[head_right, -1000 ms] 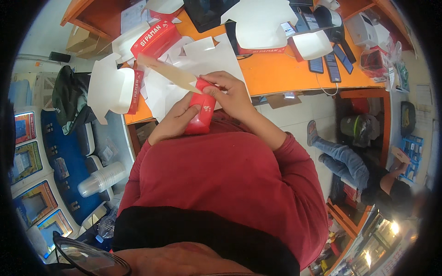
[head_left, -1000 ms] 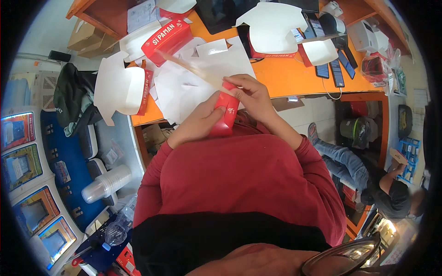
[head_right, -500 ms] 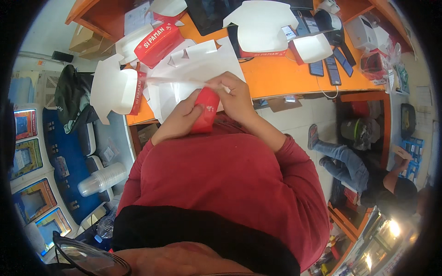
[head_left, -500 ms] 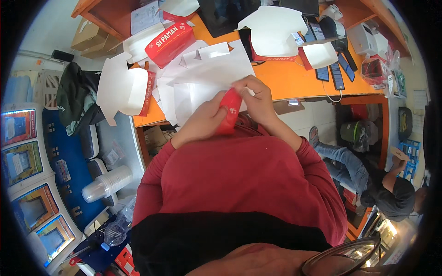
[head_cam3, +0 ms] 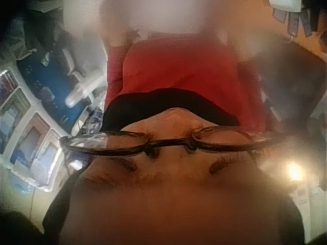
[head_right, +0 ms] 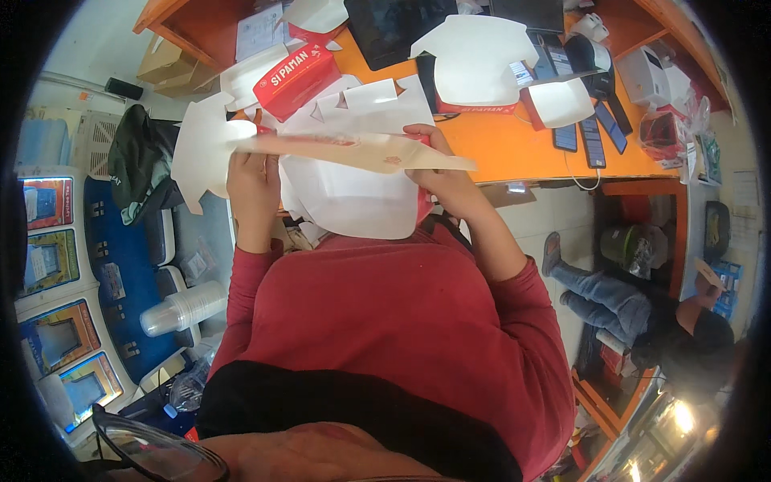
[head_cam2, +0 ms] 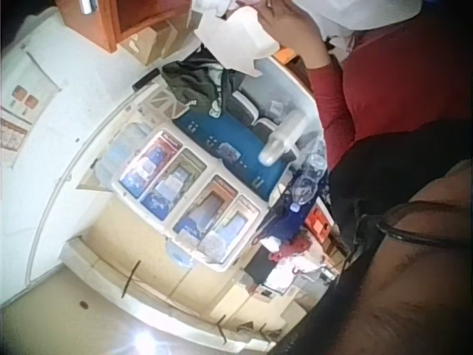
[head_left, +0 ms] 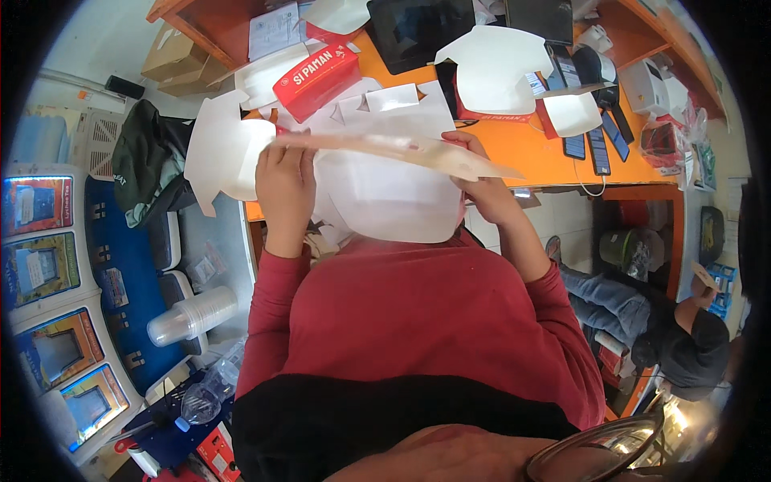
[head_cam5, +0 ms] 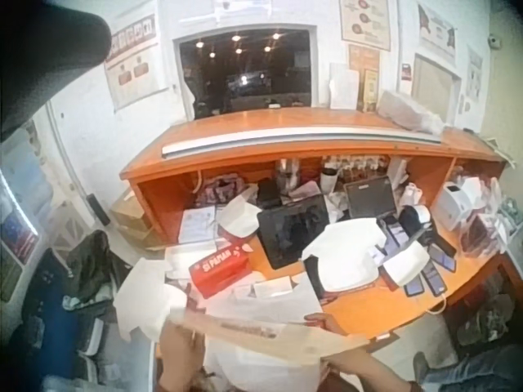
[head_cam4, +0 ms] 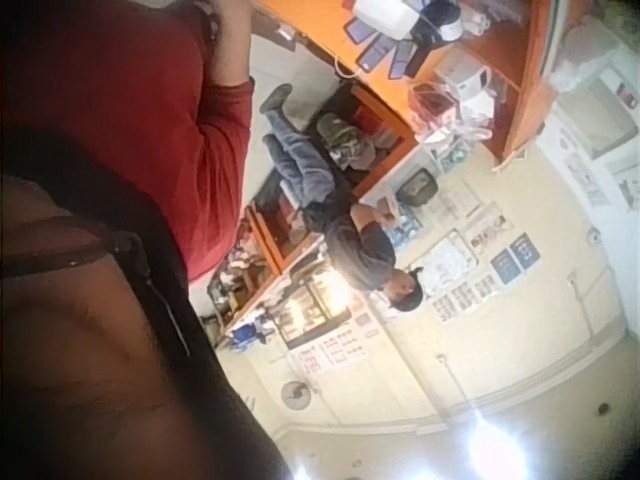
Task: The person folds and assembles several cardboard food containers by hand on a counter.
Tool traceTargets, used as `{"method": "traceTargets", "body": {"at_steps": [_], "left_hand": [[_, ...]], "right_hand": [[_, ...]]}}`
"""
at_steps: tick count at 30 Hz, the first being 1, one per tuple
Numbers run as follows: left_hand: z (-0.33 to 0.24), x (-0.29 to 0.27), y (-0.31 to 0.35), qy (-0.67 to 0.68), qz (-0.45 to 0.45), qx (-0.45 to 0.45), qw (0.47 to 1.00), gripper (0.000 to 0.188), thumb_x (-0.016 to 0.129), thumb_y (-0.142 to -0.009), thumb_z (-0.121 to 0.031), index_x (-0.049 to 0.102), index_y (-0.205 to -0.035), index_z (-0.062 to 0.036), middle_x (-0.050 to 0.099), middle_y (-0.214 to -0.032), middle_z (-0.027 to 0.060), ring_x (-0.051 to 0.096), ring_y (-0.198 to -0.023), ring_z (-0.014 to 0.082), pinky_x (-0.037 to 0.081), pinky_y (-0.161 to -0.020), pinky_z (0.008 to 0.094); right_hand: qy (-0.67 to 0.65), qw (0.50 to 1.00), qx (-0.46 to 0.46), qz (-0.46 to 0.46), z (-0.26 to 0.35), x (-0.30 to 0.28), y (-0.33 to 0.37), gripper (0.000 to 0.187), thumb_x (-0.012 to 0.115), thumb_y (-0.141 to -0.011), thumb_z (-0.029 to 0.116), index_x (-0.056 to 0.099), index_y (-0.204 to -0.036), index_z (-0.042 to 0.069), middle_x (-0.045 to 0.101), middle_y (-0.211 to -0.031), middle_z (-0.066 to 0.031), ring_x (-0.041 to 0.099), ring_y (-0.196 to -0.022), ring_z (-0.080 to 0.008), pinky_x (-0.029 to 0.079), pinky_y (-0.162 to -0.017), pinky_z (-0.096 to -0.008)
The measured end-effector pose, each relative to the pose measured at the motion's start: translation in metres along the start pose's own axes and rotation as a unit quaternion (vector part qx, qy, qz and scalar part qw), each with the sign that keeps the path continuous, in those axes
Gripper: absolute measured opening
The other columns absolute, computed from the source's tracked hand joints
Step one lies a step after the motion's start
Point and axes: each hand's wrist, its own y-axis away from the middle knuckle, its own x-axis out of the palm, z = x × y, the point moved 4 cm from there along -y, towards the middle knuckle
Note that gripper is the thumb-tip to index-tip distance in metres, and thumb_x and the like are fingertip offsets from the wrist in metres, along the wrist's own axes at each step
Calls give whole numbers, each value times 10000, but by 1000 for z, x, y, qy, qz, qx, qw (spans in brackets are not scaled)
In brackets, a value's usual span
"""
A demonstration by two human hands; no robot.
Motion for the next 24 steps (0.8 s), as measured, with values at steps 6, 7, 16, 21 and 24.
{"method": "traceTargets", "body": {"at_steps": [6,7,16,21,24], "left_hand": [[-23,6,18,196,101,-150,964,186,585,-924,-121,677,-941,40,613,-668,198,594,-608,335,477,-611,373],[-31,-1,18,212,119,-171,955,195,583,-933,-131,676,-952,40,604,-658,193,561,-581,316,463,-594,359],[-48,-3,32,158,257,-191,934,250,617,-919,-191,639,-803,30,521,-603,199,405,-468,289,385,-500,329],[-42,-11,31,251,238,-257,902,242,632,-897,-197,665,-786,16,573,-617,195,494,-484,315,416,-516,341],[-44,-9,34,211,235,-217,924,230,652,-868,-211,683,-777,-2,603,-623,178,547,-509,328,443,-533,364]], "right_hand": [[20,998,52,3,4,12,8,568,593,-839,204,414,-1357,56,477,-1260,-72,467,-1171,-175,404,-977,-292],[1,999,50,-11,-1,12,10,556,605,-847,188,407,-1348,50,486,-1245,-78,478,-1147,-172,410,-962,-296],[10,997,65,-35,1,22,30,534,640,-864,146,383,-1321,46,507,-1213,-92,503,-1102,-167,434,-914,-320],[73,995,18,-61,12,19,33,533,646,-867,162,381,-1316,50,537,-1150,-83,522,-1063,-161,442,-906,-311],[9,998,55,-36,7,20,36,542,653,-872,183,376,-1315,39,534,-1132,-95,527,-1033,-155,449,-897,-307]]}}
